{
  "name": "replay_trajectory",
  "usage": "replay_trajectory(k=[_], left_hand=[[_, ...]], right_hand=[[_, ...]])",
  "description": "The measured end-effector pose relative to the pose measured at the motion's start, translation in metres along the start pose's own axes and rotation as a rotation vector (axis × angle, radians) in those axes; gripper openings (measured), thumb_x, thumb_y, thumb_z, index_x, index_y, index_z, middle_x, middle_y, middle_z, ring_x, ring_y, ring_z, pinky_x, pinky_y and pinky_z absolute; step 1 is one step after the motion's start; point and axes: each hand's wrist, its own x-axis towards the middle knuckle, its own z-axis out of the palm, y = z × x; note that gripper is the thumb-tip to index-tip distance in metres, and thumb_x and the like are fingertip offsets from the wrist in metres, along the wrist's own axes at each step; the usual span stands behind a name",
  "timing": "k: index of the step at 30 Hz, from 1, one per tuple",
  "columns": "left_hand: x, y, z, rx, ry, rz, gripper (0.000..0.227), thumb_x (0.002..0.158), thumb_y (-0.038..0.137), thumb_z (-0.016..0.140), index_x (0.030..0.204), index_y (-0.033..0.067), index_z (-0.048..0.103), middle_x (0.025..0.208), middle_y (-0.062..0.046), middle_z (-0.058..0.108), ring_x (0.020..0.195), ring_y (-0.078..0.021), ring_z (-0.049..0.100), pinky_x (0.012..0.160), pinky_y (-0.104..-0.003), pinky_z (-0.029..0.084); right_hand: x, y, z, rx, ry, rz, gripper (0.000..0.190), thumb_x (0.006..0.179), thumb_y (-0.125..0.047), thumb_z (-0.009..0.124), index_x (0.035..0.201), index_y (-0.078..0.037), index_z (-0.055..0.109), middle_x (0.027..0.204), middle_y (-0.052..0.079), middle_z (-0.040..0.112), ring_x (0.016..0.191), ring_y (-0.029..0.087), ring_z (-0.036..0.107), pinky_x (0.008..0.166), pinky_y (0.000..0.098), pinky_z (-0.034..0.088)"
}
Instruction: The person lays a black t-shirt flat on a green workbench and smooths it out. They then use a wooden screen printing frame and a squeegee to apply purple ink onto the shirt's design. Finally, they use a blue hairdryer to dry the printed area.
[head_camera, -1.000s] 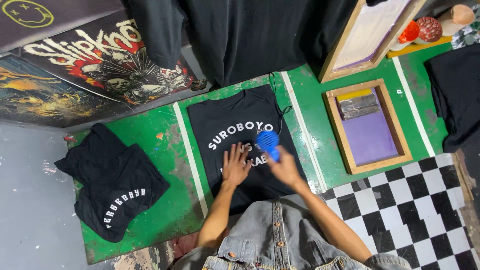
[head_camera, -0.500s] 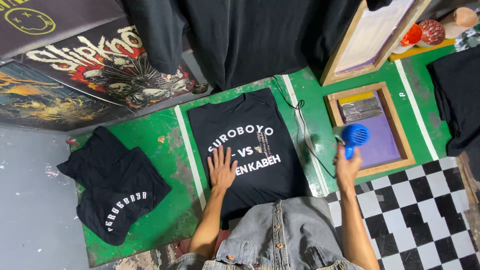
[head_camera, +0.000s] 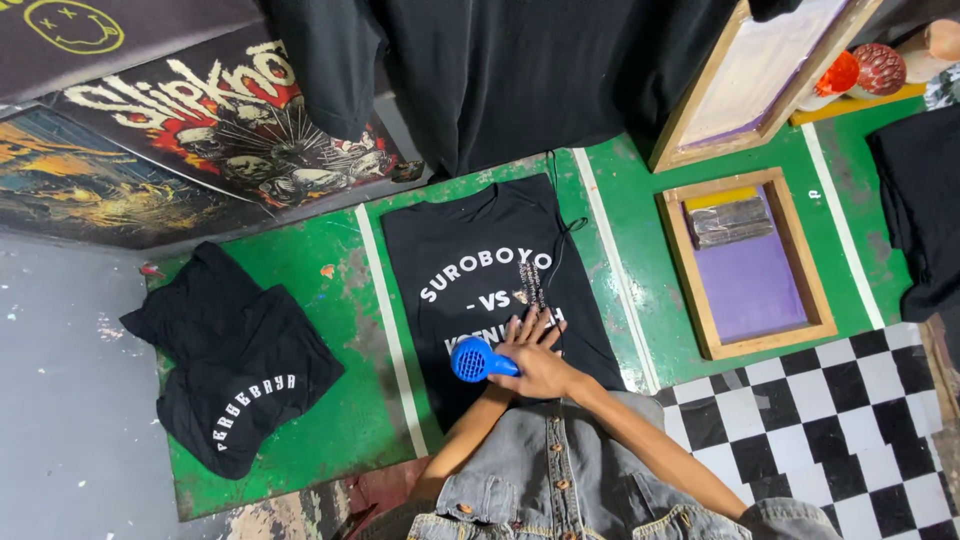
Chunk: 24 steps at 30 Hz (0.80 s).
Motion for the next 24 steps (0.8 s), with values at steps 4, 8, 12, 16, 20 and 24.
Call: replay_trajectory(k=[4, 8, 12, 16, 20, 24], left_hand=[[-0.021, -0.022, 0.031, -0.191, 0.278, -0.217, 0.035, 0.095, 0.057, 0.05, 0.118, 0.0324, 0.041, 0.127, -0.007, 0.038, 0.137, -0.0355, 0.031, 0.118, -0.066, 0.011], [-0.047, -0.057, -0.048, -0.344, -0.315, -0.407, 0.062, 0.103, 0.057, 0.036, 0.161, 0.0359, 0.024, 0.172, -0.001, 0.008, 0.157, -0.0303, 0.006, 0.124, -0.058, 0.005], [-0.094, -0.072, -0.046, -0.216, -0.283, -0.499, 0.066, 0.102, 0.059, 0.036, 0.162, 0.0338, 0.023, 0.171, -0.002, 0.01, 0.157, -0.029, 0.009, 0.123, -0.056, 0.008], [-0.116, -0.067, -0.054, -0.121, -0.216, -0.61, 0.068, 0.101, 0.059, 0.04, 0.161, 0.028, 0.027, 0.171, -0.005, 0.015, 0.156, -0.0312, 0.014, 0.122, -0.058, 0.014], [-0.11, -0.044, -0.065, -0.218, -0.26, -0.52, 0.073, 0.101, 0.058, 0.042, 0.162, 0.0205, 0.025, 0.168, -0.01, 0.021, 0.154, -0.0347, 0.018, 0.12, -0.059, 0.016], [-0.095, -0.018, -0.034, -0.297, -0.247, -0.426, 0.079, 0.1, 0.062, 0.041, 0.163, 0.0173, 0.021, 0.168, -0.015, 0.019, 0.155, -0.0365, 0.012, 0.12, -0.061, 0.012]], right_hand=[[0.003, 0.025, -0.016, -0.073, 0.01, 0.096, 0.026, 0.082, -0.03, 0.073, 0.092, -0.006, 0.07, 0.071, 0.02, 0.068, 0.069, 0.043, 0.066, 0.066, 0.0526, 0.049], [0.003, 0.087, -0.047, 0.066, 0.451, 0.343, 0.025, 0.085, -0.031, 0.08, 0.1, -0.014, 0.07, 0.067, 0.008, 0.062, 0.065, 0.026, 0.061, 0.062, 0.041, 0.049], [-0.014, 0.11, -0.081, 0.129, 0.655, 0.4, 0.025, 0.091, -0.034, 0.079, 0.084, -0.014, 0.065, 0.06, 0.005, 0.058, 0.057, 0.018, 0.058, 0.052, 0.0344, 0.045], [-0.025, 0.113, -0.093, 0.273, 0.885, 0.421, 0.024, 0.098, -0.025, 0.074, 0.09, -0.006, 0.061, 0.062, 0.01, 0.062, 0.055, 0.019, 0.063, 0.05, 0.0286, 0.051], [-0.018, 0.098, -0.081, 0.29, 0.86, 0.379, 0.019, 0.097, -0.021, 0.073, 0.09, -0.006, 0.062, 0.058, 0.008, 0.059, 0.052, 0.015, 0.06, 0.048, 0.0273, 0.047], [0.001, 0.063, -0.044, 0.28, 0.702, 0.342, 0.02, 0.091, -0.023, 0.076, 0.085, -0.008, 0.065, 0.061, 0.005, 0.056, 0.055, 0.017, 0.054, 0.049, 0.0302, 0.041]])
